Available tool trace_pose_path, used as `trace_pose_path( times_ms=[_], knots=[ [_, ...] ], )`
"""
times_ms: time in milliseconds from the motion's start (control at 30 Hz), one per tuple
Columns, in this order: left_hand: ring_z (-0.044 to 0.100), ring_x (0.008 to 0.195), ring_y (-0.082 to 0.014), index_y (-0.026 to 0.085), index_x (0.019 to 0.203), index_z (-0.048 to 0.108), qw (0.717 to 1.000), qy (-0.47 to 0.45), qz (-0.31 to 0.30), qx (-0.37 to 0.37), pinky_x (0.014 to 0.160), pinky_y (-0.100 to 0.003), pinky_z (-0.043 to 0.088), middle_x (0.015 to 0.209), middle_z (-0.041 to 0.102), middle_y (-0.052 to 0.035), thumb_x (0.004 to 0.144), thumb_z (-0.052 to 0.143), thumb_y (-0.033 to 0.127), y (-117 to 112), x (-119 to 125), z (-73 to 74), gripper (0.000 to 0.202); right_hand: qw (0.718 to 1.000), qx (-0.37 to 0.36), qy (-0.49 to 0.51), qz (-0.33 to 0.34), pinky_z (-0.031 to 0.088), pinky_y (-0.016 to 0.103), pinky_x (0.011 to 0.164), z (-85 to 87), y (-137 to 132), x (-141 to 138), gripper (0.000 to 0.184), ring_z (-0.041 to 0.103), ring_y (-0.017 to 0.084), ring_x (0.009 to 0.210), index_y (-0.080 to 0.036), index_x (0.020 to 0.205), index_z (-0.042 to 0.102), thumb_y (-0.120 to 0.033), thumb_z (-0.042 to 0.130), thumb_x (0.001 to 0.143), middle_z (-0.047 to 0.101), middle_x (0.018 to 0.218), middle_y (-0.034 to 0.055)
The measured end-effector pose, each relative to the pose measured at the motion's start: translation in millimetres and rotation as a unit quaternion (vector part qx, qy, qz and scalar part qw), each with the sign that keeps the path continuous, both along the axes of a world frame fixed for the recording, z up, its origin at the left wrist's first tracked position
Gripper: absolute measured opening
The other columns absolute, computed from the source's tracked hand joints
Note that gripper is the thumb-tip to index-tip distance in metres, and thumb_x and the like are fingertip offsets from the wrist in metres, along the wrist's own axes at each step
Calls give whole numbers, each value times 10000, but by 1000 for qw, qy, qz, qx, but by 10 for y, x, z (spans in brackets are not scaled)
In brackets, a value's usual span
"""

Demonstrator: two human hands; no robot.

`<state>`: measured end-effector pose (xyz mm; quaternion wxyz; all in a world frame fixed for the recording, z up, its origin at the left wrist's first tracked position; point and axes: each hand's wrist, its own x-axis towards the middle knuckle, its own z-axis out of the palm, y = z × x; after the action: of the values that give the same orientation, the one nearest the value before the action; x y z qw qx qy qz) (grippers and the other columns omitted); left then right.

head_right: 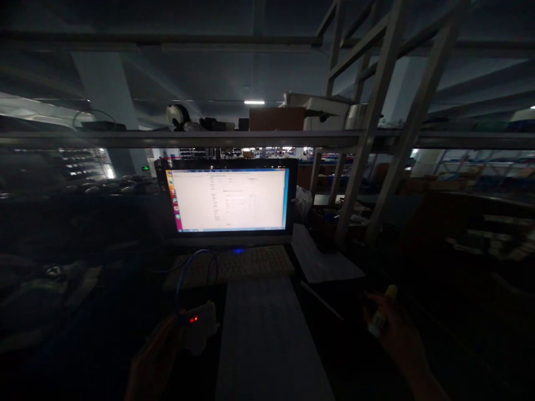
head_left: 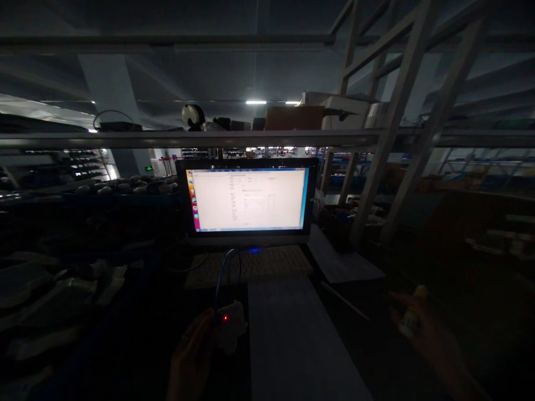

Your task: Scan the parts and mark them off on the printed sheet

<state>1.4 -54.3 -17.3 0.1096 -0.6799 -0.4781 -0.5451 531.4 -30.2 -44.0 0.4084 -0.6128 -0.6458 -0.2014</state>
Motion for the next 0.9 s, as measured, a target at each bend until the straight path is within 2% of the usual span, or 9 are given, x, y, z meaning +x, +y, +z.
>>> trace_pose_path(
  times_ms=[133,300,567,667,900],
  knots=[
    [719,846,-189,199,1008,698,1000,-6,2,0,710,-234,601,978,740,-75,919,487,468,-10,14,16,353,1000,0,-14,3,575,422,706,-39,9,33,302,694,288,860,-248,991,623,-448,538,781,703,1020,80],
    [720,838,-181,198,982,702,1000,-7,0,4,705,-212,596,955,744,-70,927,473,463,-25,29,55,354,1000,15,-23,0,573,403,686,-1,1,4,286,699,278,839,-264,987,630,-432,535,776,711,1017,63],
    [713,885,-190,207,1024,703,1000,-7,-6,-18,751,-237,597,1004,735,-74,925,482,436,-16,-1,6,333,997,50,-65,8,562,405,580,45,-8,-39,252,698,277,756,-281,982,620,-412,521,792,720,962,53],
    [713,884,-194,209,1020,704,1000,-6,-4,-20,748,-243,599,1002,736,-72,919,491,435,-19,-7,6,326,995,63,-74,10,568,419,611,57,-13,-58,259,696,283,768,-271,1000,615,-409,514,805,719,956,60],
    [712,886,-188,226,1053,692,1000,-3,-9,-11,746,-246,600,1016,733,-58,926,486,402,-6,-8,-21,299,997,40,-63,17,569,399,651,63,-23,-43,250,696,268,782,-257,993,624,-384,526,800,715,963,56]
  ],
)
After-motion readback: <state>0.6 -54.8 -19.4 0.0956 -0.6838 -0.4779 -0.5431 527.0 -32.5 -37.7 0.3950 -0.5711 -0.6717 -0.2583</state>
